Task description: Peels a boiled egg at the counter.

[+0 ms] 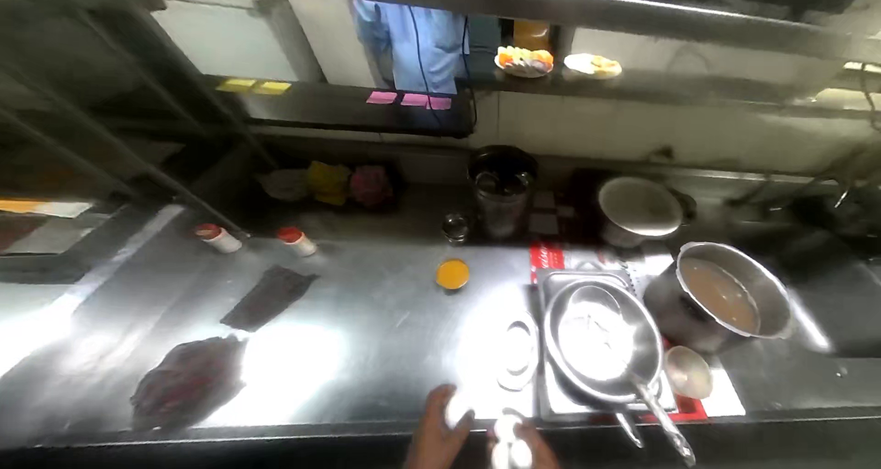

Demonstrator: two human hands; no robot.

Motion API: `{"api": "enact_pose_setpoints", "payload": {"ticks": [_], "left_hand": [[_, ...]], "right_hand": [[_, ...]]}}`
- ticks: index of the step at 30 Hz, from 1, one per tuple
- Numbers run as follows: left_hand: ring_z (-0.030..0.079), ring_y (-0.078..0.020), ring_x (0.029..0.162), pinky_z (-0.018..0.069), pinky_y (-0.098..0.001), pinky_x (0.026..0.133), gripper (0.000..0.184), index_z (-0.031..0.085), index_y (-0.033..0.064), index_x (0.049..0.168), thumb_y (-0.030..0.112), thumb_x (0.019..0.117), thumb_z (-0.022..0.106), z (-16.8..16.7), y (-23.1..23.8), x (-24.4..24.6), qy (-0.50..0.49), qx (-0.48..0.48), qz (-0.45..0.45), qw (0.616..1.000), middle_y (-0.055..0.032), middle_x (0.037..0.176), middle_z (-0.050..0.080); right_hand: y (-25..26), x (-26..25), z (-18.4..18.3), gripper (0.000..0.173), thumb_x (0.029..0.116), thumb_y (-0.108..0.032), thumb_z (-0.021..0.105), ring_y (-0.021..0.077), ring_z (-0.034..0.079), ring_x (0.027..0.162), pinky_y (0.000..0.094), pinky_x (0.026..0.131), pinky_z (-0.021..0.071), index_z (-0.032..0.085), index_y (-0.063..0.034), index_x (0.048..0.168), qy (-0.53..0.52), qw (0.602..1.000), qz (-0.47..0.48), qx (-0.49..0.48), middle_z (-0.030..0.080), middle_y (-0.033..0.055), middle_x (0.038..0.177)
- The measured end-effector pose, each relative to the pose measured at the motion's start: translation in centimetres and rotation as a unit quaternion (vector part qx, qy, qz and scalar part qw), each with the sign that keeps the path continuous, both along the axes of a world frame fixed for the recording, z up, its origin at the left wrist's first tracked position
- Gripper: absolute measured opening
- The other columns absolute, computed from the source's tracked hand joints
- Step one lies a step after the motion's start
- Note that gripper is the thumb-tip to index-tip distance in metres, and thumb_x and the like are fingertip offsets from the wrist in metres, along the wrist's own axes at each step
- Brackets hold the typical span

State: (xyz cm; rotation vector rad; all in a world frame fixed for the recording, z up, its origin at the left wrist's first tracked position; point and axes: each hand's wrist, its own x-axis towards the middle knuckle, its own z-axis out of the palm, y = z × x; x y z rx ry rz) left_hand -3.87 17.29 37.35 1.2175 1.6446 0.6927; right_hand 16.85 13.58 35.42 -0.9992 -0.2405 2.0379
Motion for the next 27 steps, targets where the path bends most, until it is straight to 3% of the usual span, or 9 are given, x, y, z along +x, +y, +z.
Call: {"api": "enact_pose_setpoints", "payload": {"ticks": [2,4,6,9,11,14,19,24,27], "left_hand": [[0.067,-0.0239,0.109,0.0589,-0.0428,0.092,0.068,0.05,0.0048,0.143,0.033,0.0875,0.078,-1.2,3.3,-1.4,0.033,0.031,-0.025,0.999,-0.0169,0.133,0.06],[0.068,-0.0248,0.107,0.0582,-0.044,0.092,0.067,0.052,0.0048,0.141,0.036,0.0873,0.076,-2.3,6.0,-2.3,0.061,0.045,-0.042,0.996,-0.0169,0.131,0.062],[0.068,-0.0253,0.108,0.0572,-0.0444,0.094,0.066,0.052,0.005,0.141,0.039,0.0888,0.074,-2.6,8.2,-2.3,0.07,0.035,-0.073,0.994,-0.0162,0.13,0.064],[0.069,-0.0256,0.107,0.0568,-0.0452,0.095,0.064,0.053,0.0054,0.141,0.04,0.0905,0.073,-1.7,10.8,-0.8,0.026,-0.008,-0.107,0.994,-0.016,0.128,0.065],[0.066,-0.0272,0.114,0.0538,-0.047,0.101,0.061,0.054,0.0058,0.141,0.039,0.0923,0.071,-1.8,12.4,0.0,0.003,-0.043,-0.117,0.992,-0.0166,0.13,0.064],[0.064,-0.0288,0.119,0.0518,-0.0496,0.103,0.063,0.054,0.0067,0.142,0.043,0.092,0.069,-3.1,13.7,-0.2,0.015,-0.063,-0.12,0.991,-0.0165,0.132,0.063],[0.06,-0.0267,0.125,0.049,-0.0452,0.108,0.061,0.057,0.0068,0.14,0.043,0.0917,0.068,-4.5,13.0,-1.8,0.054,-0.042,-0.153,0.986,-0.0148,0.136,0.062],[0.058,-0.0245,0.131,0.0458,-0.0429,0.112,0.061,0.054,0.0094,0.144,0.04,0.0929,0.066,-5.5,11.1,-2.3,0.111,-0.015,-0.202,0.973,-0.0116,0.14,0.06],[0.057,-0.0291,0.129,0.0417,-0.0456,0.114,0.06,0.055,0.0107,0.144,0.038,0.0923,0.067,-6.5,10.0,-2.4,0.143,0.014,-0.23,0.963,-0.0109,0.138,0.062]], "right_hand": [[3.0,-3.0,1.3,0.044,0.1059,-0.023,0.045,0.0277,0.069,0.092,0.0431,0.073,0.0596,0.046,-0.0075,0.147,-0.16,0.986,-0.037,0.011,0.068,0.0183,0.115],[6.0,-5.2,1.5,0.039,0.1004,-0.016,0.056,0.0248,0.067,0.1,0.0424,0.084,0.0575,0.058,-0.0008,0.137,-0.353,0.931,-0.063,0.07,0.067,0.0184,0.12],[8.9,-6.0,1.4,0.041,0.0957,-0.018,0.062,0.0273,0.065,0.113,0.0452,0.097,0.0543,0.063,-0.0011,0.133,-0.503,0.852,-0.05,0.137,0.064,0.0198,0.13],[13.0,-6.3,0.3,0.05,0.0922,-0.029,0.064,0.0296,0.063,0.122,0.0486,0.107,0.0492,0.062,-0.0066,0.137,-0.682,0.71,0.01,0.173,0.066,0.0161,0.132],[14.9,-6.2,-1.0,0.053,0.091,-0.033,0.062,0.0326,0.061,0.126,0.051,0.11,0.0457,0.064,-0.0069,0.137,-0.763,0.62,0.034,0.179,0.067,0.0151,0.132],[16.1,-6.3,-2.8,0.053,0.0917,-0.035,0.06,0.0321,0.059,0.128,0.0495,0.112,0.044,0.063,-0.009,0.138,-0.818,0.545,0.07,0.171,0.066,0.0136,0.133],[15.8,-6.8,-5.0,0.052,0.0928,-0.041,0.057,0.0321,0.057,0.131,0.0561,0.109,0.0443,0.065,-0.0169,0.138,-0.848,0.492,0.082,0.177,0.065,0.0101,0.136],[15.1,-6.6,-5.9,0.049,0.0934,-0.032,0.057,0.0353,0.058,0.13,0.0539,0.114,0.0432,0.066,-0.0027,0.132,-0.816,0.507,-0.068,0.269,0.065,0.0156,0.135],[12.4,-7.0,-4.3,0.049,0.0915,-0.032,0.065,0.0355,0.062,0.124,0.0521,0.109,0.0476,0.067,0.0006,0.128,-0.777,0.549,-0.108,0.289,0.067,0.0175,0.13]]}}
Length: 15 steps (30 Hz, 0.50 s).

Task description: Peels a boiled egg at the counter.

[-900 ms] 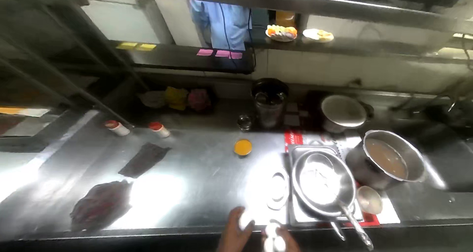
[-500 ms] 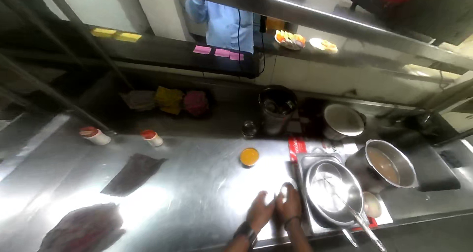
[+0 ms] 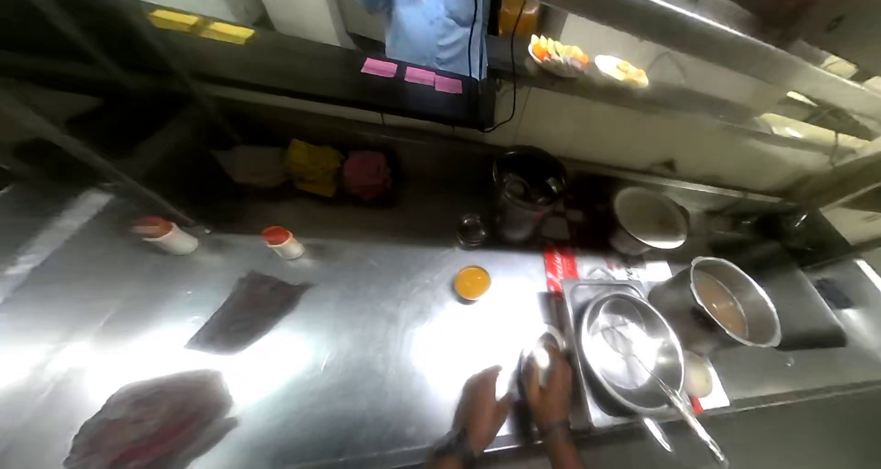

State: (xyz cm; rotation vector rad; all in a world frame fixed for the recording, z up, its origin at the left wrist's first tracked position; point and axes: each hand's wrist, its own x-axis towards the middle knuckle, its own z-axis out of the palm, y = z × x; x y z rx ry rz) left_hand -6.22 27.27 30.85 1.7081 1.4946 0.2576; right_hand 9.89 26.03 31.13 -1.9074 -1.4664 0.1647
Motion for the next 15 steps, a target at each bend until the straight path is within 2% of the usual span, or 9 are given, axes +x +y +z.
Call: {"api": "enact_pose_setpoints", "payload": {"ticks": [3,5,7,10,13,15], "left_hand": [[0.055,-0.0296,0.131,0.0412,-0.0451,0.115,0.06,0.056,0.011,0.143,0.042,0.0933,0.067,-1.0,-0.6,0.0,0.003,0.017,-0.018,1.0,-0.0108,0.141,0.06],[0.056,-0.0293,0.13,0.0426,-0.0446,0.114,0.061,0.058,0.0107,0.142,0.044,0.0916,0.068,-1.8,-1.0,-0.1,-0.004,0.052,-0.011,0.999,-0.0115,0.141,0.06],[0.056,-0.0288,0.131,0.0432,-0.0447,0.114,0.065,0.058,0.0101,0.141,0.049,0.0894,0.07,-1.9,-1.6,-0.4,-0.016,0.07,0.004,0.997,-0.0121,0.141,0.059],[0.055,-0.0282,0.132,0.0451,-0.0453,0.112,0.065,0.058,0.0075,0.14,0.047,0.0894,0.071,-1.2,-2.1,-1.6,-0.051,0.084,0.028,0.995,-0.0135,0.142,0.058],[0.06,-0.0273,0.124,0.056,-0.0428,0.097,0.06,0.06,0.0059,0.137,0.041,0.0903,0.073,0.0,-3.7,-3.8,-0.091,0.086,0.054,0.991,-0.0161,0.142,0.057],[0.062,-0.0278,0.12,0.0584,-0.0417,0.091,0.057,0.059,0.0034,0.138,0.033,0.0911,0.074,1.8,-5.2,-5.5,-0.123,0.043,0.062,0.989,-0.0193,0.145,0.053]], "right_hand": [[-5.0,-1.1,1.4,0.048,0.0849,-0.029,0.075,0.032,0.068,0.112,0.0482,0.099,0.0559,0.07,0.0006,0.122,0.051,0.999,0.019,0.0,0.071,0.0162,0.123],[-8.3,-1.6,1.2,0.047,0.0849,-0.022,0.077,0.0335,0.068,0.114,0.0474,0.098,0.0571,0.067,0.0047,0.123,0.077,0.995,0.051,-0.024,0.068,0.0215,0.128],[-10.7,-1.9,0.2,0.042,0.0869,-0.018,0.077,0.0353,0.064,0.122,0.0451,0.101,0.0566,0.067,0.0049,0.12,0.093,0.992,0.067,-0.056,0.06,0.0269,0.135],[-11.4,-2.1,-1.1,0.042,0.0893,-0.018,0.075,0.0349,0.065,0.12,0.0454,0.1,0.0569,0.067,0.0053,0.123,0.072,0.995,0.052,-0.037,0.064,0.0264,0.129],[-11.2,-1.8,-3.2,0.041,0.0933,-0.025,0.071,0.0359,0.065,0.123,0.0538,0.107,0.051,0.069,0.0007,0.126,0.016,0.998,0.041,-0.041,0.068,0.0191,0.13],[-11.1,-1.6,-3.9,0.042,0.0924,-0.028,0.071,0.037,0.064,0.124,0.055,0.108,0.0497,0.071,-0.0017,0.125,0.006,0.999,0.029,-0.037,0.07,0.0167,0.128]]}}
